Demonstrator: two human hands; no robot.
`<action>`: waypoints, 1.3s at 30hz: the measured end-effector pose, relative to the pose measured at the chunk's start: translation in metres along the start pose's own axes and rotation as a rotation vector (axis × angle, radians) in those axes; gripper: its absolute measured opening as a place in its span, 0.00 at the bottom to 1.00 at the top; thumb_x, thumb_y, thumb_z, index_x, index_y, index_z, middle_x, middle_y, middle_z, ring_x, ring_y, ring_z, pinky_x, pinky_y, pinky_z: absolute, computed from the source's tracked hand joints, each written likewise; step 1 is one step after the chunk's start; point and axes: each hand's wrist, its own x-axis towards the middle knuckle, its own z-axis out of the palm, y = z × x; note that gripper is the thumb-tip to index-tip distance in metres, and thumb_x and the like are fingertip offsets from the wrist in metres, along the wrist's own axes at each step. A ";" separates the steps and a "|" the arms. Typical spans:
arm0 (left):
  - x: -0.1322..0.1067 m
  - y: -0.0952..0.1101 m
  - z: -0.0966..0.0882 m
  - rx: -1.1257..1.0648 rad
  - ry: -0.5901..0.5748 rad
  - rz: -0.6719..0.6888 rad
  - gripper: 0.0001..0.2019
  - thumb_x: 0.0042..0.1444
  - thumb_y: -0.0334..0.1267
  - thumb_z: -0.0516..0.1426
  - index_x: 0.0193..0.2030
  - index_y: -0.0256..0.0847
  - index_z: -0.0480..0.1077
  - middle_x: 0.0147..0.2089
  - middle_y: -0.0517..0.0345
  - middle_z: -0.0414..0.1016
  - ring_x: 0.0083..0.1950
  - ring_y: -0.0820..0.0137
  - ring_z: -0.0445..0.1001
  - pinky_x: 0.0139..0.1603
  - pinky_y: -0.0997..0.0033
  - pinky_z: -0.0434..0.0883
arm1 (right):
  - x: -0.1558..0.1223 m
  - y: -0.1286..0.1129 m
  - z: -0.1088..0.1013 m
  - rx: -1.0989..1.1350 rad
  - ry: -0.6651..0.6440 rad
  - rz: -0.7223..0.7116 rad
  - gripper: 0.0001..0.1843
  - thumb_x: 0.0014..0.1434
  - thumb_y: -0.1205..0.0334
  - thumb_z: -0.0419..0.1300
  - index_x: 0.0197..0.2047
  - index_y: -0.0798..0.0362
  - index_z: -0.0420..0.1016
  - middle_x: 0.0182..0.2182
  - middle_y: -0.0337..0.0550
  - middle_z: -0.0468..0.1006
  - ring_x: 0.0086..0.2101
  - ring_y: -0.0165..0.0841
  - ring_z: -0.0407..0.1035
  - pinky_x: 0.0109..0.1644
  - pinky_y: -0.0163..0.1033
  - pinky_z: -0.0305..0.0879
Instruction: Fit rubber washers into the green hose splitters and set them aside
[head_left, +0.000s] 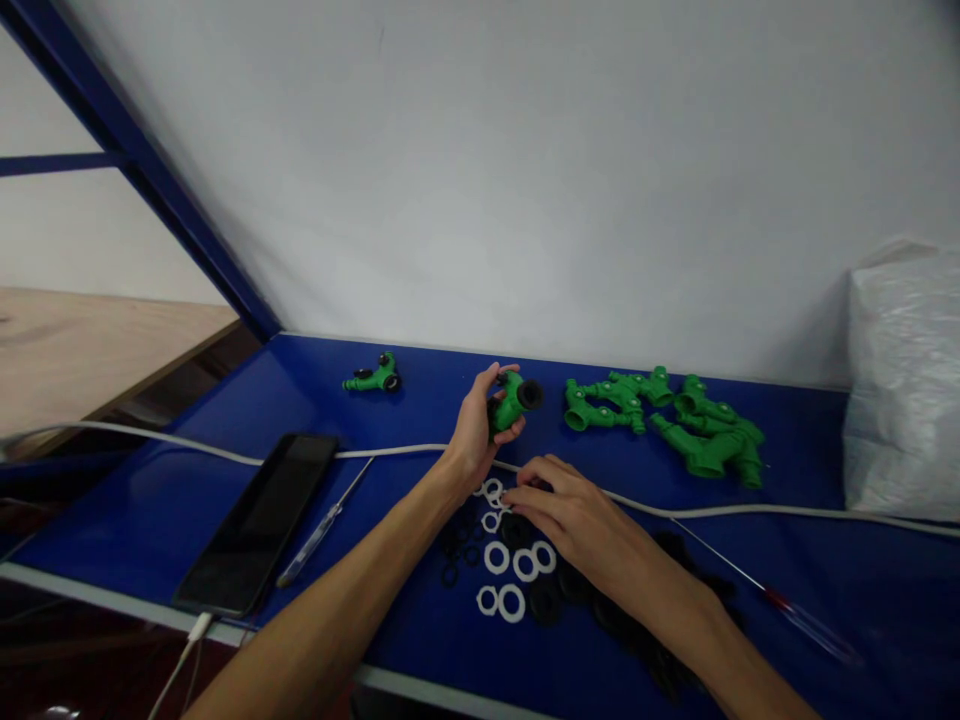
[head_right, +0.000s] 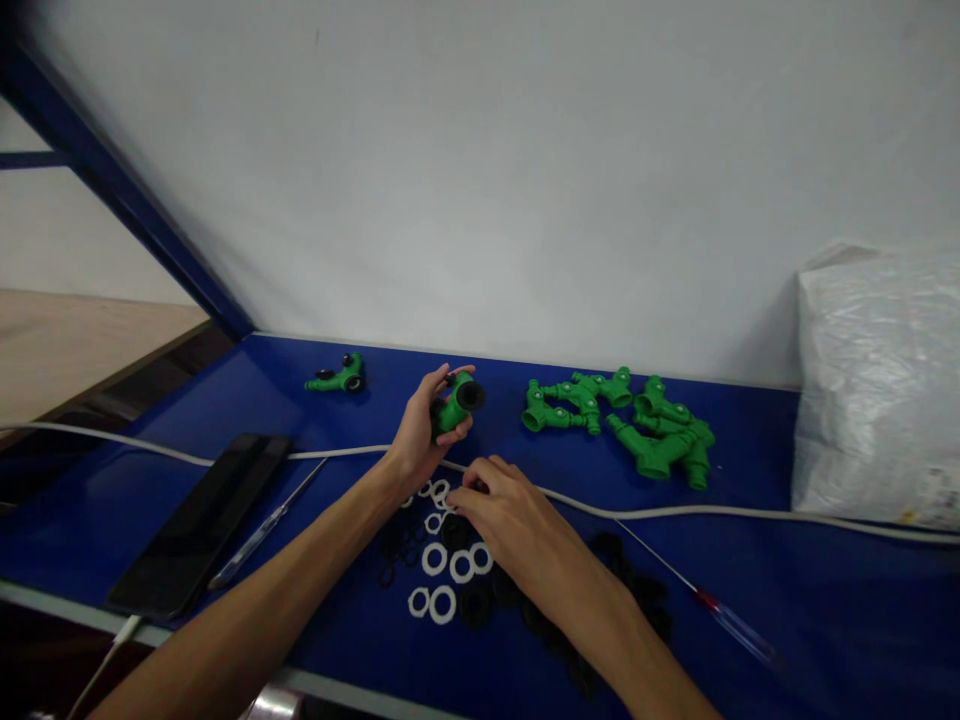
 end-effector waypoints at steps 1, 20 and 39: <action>0.000 -0.001 0.000 0.003 -0.002 -0.011 0.22 0.61 0.51 0.57 0.53 0.36 0.70 0.26 0.63 0.65 0.18 0.80 0.60 0.16 0.80 0.46 | 0.000 0.000 0.000 -0.004 0.005 -0.003 0.11 0.64 0.74 0.62 0.43 0.51 0.82 0.41 0.46 0.78 0.43 0.39 0.74 0.48 0.44 0.75; 0.003 -0.003 -0.003 -0.043 -0.080 -0.126 0.23 0.60 0.50 0.58 0.53 0.33 0.71 0.25 0.63 0.65 0.17 0.80 0.59 0.15 0.82 0.45 | 0.001 0.004 -0.032 0.576 0.109 0.279 0.06 0.69 0.58 0.60 0.42 0.49 0.76 0.40 0.38 0.80 0.39 0.32 0.73 0.44 0.38 0.67; -0.003 -0.003 0.002 0.061 -0.077 -0.144 0.24 0.60 0.53 0.58 0.54 0.35 0.71 0.29 0.60 0.67 0.19 0.79 0.64 0.15 0.82 0.47 | 0.005 0.013 -0.042 1.512 0.419 0.531 0.14 0.55 0.51 0.74 0.38 0.53 0.84 0.34 0.43 0.79 0.32 0.29 0.71 0.38 0.34 0.69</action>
